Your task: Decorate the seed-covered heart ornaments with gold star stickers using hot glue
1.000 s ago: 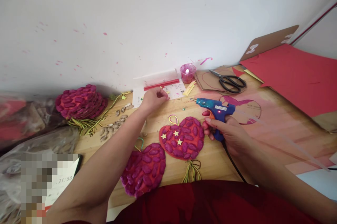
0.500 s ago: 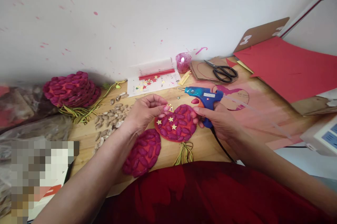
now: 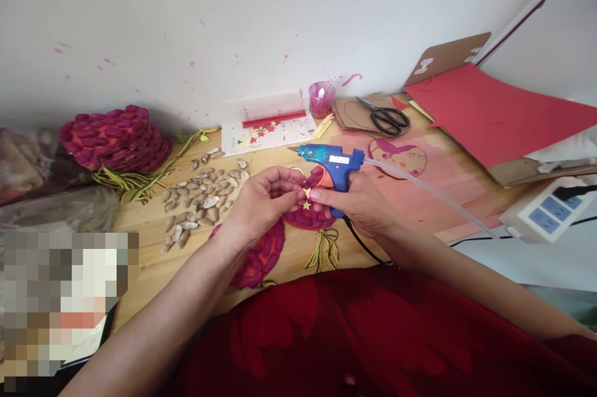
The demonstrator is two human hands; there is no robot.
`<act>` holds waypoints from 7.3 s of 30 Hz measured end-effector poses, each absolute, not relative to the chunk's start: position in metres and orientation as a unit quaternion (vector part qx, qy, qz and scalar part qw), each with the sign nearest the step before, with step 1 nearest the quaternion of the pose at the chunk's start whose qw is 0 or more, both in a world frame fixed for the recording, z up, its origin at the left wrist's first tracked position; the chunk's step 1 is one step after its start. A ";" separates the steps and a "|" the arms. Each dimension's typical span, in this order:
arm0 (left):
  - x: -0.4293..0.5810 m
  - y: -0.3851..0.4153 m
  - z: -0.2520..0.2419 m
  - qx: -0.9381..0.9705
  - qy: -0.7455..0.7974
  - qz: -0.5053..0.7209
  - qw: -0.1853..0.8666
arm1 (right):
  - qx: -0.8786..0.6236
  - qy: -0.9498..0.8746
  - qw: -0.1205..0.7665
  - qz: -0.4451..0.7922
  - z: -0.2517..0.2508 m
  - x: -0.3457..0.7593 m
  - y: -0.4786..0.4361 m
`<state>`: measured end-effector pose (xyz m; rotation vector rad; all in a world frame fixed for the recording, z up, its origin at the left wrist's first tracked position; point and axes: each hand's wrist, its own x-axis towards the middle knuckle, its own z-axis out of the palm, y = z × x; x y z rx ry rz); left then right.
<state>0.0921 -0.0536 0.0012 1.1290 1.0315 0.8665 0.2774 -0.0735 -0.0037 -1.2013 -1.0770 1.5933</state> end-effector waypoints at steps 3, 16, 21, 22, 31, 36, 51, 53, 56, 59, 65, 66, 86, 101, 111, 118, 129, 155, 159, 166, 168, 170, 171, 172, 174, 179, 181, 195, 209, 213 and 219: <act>0.090 -0.055 0.001 0.503 0.445 0.375 0.639 | -0.492 -0.429 0.416 0.633 -0.002 0.273 -0.076; 0.069 -0.050 -0.010 0.516 0.419 0.355 0.657 | -0.493 -0.478 0.382 0.619 0.001 0.275 -0.082; 0.051 -0.042 -0.020 0.532 0.455 0.347 0.624 | -0.562 -0.559 0.304 0.529 0.010 0.298 -0.098; 0.049 -0.040 -0.022 0.548 0.458 0.341 0.611 | -0.575 -0.574 0.291 0.506 0.011 0.301 -0.103; 0.042 -0.034 -0.027 0.597 0.470 0.335 0.557 | -0.569 -0.720 0.183 0.353 0.019 0.295 -0.118; 0.040 -0.035 -0.027 0.617 0.463 0.319 0.550 | -0.566 -0.744 0.136 0.328 0.024 0.293 -0.118; 0.047 -0.041 -0.027 0.623 0.433 0.317 0.570 | -0.596 -0.741 0.099 0.292 0.019 0.296 -0.122; 0.047 -0.041 -0.028 0.624 0.434 0.317 0.567 | -0.597 -0.741 0.099 0.291 0.019 0.296 -0.123; 0.047 -0.041 -0.029 0.628 0.440 0.315 0.559 | -0.602 -0.738 0.095 0.289 0.019 0.296 -0.123; 0.048 -0.042 -0.030 0.630 0.442 0.312 0.557 | -0.607 -0.736 0.086 0.288 0.019 0.296 -0.123; 0.048 -0.042 -0.028 0.630 0.447 0.310 0.554 | -0.606 -0.740 0.087 0.281 0.022 0.295 -0.121; 0.048 -0.043 -0.028 0.630 0.448 0.309 0.554 | -0.605 -0.740 0.088 0.279 0.022 0.294 -0.120; 0.050 -0.045 -0.028 0.636 0.453 0.298 0.549 | -0.599 -0.742 0.086 0.289 0.031 0.294 -0.118; 0.048 -0.043 -0.028 0.638 0.447 0.310 0.545 | -0.615 -0.632 0.118 0.456 0.028 0.307 -0.113; 0.058 -0.055 -0.023 0.643 0.456 0.284 0.546 | -0.574 -0.420 0.355 0.607 -0.012 0.306 -0.107; 0.058 -0.056 -0.032 0.655 0.467 0.276 0.527 | -0.565 -0.400 0.373 0.618 -0.019 0.309 -0.108; 0.045 -0.050 -0.013 0.668 0.450 0.283 0.521 | -0.561 -0.404 0.366 0.624 -0.020 0.310 -0.107; 0.058 -0.058 -0.019 0.614 0.437 0.320 0.573 | -0.562 -0.404 0.368 0.621 -0.020 0.310 -0.105; 0.060 -0.060 -0.025 0.638 0.455 0.316 0.535 | -0.561 -0.399 0.370 0.624 -0.021 0.310 -0.105; 0.063 -0.063 -0.026 0.665 0.476 0.310 0.485 | -0.566 -0.399 0.365 0.622 -0.019 0.309 -0.106; 0.065 -0.063 -0.026 0.669 0.480 0.309 0.476 | -0.567 -0.400 0.363 0.622 -0.018 0.310 -0.106; 0.066 -0.063 -0.026 0.674 0.482 0.308 0.467 | -0.566 -0.403 0.362 0.621 -0.018 0.310 -0.106; 0.066 -0.063 -0.027 0.677 0.483 0.307 0.463 | -0.566 -0.404 0.362 0.621 -0.018 0.309 -0.105; 0.067 -0.063 -0.027 0.679 0.483 0.308 0.459 | -0.566 -0.405 0.362 0.620 -0.018 0.309 -0.105; 0.068 -0.063 -0.028 0.682 0.483 0.310 0.453 | -0.566 -0.405 0.363 0.619 -0.018 0.309 -0.105; 0.067 -0.063 -0.027 0.680 0.485 0.310 0.453 | -0.564 -0.405 0.363 0.621 -0.019 0.309 -0.106; 0.064 -0.061 -0.024 0.677 0.486 0.320 0.450 | -0.565 -0.405 0.363 0.621 -0.019 0.309 -0.106; 0.056 -0.060 -0.018 0.715 0.482 0.309 0.401 | -0.566 -0.395 0.404 0.600 -0.016 0.311 -0.105; 0.062 -0.060 -0.028 0.723 0.503 0.292 0.372 | -0.567 -0.374 0.442 0.586 -0.019 0.312 -0.103; 0.057 -0.059 -0.020 0.753 0.494 0.258 0.349 | -0.566 -0.365 0.446 0.590 -0.021 0.313 -0.103; 0.051 -0.055 -0.022 0.779 0.452 0.229 0.370 | -0.561 -0.372 0.448 0.589 -0.024 0.314 -0.101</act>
